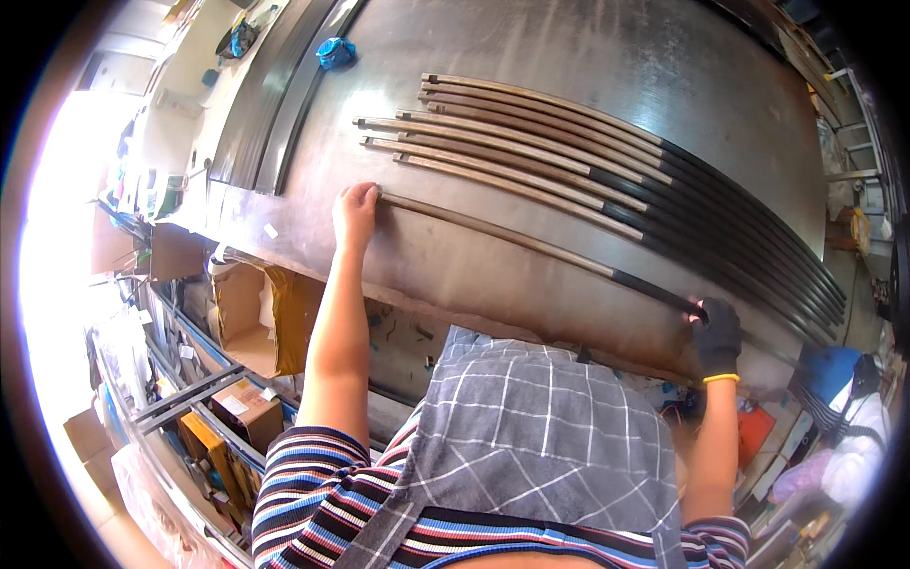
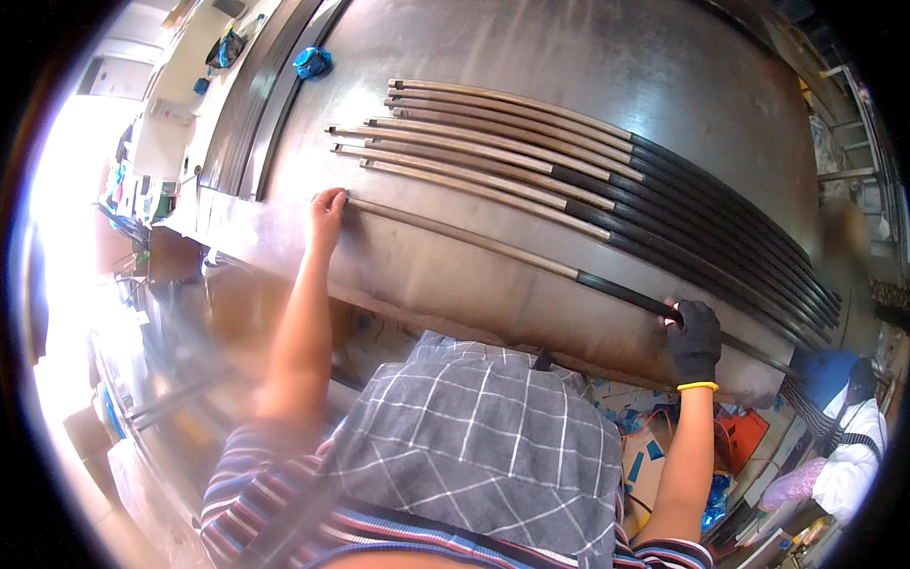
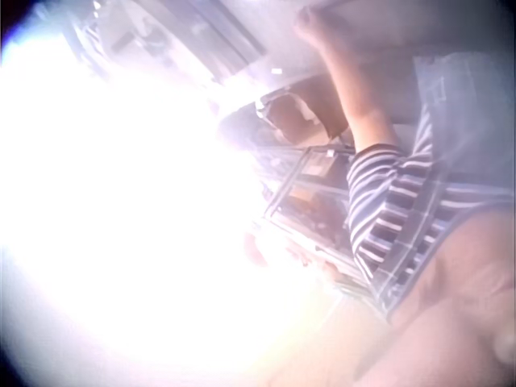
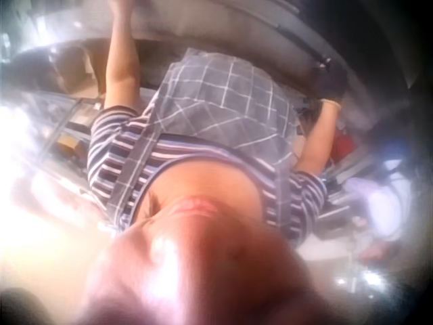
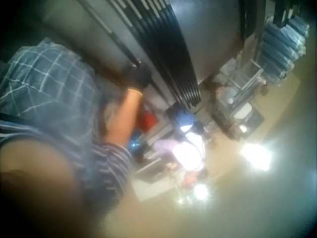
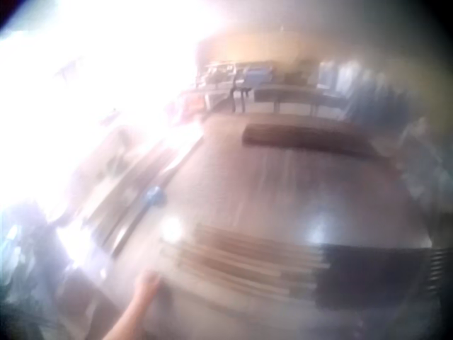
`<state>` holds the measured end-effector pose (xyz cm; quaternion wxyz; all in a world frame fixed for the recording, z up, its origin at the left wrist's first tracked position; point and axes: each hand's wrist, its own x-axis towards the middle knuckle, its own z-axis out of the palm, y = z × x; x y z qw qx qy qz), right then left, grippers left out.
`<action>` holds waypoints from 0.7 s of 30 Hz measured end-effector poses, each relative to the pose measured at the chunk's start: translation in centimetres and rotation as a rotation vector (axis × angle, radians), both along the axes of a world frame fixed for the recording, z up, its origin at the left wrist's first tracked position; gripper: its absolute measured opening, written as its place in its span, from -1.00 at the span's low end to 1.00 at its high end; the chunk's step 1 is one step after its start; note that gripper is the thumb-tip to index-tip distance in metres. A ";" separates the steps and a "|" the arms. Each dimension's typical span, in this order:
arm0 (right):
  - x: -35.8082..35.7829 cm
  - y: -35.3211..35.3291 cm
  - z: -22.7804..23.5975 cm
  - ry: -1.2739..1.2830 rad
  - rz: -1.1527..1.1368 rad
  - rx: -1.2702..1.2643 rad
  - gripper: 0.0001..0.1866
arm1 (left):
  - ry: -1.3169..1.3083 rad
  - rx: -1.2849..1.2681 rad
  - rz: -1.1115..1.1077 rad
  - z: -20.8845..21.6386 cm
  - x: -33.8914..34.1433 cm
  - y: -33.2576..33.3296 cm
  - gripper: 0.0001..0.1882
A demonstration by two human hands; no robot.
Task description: The person arranges long wooden rods on a large metal table, then applies a dark coating to them using a brush. The person also handles a black flexible strip and a white rectangular piece, placing them on the rods.
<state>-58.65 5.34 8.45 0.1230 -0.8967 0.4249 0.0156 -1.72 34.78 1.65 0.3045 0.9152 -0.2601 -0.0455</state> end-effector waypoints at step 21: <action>1.1 -2.0 -3.3 0.017 -0.210 -0.296 -0.19 | -0.115 -0.008 -0.240 -7.5 9.0 -2.2 -0.69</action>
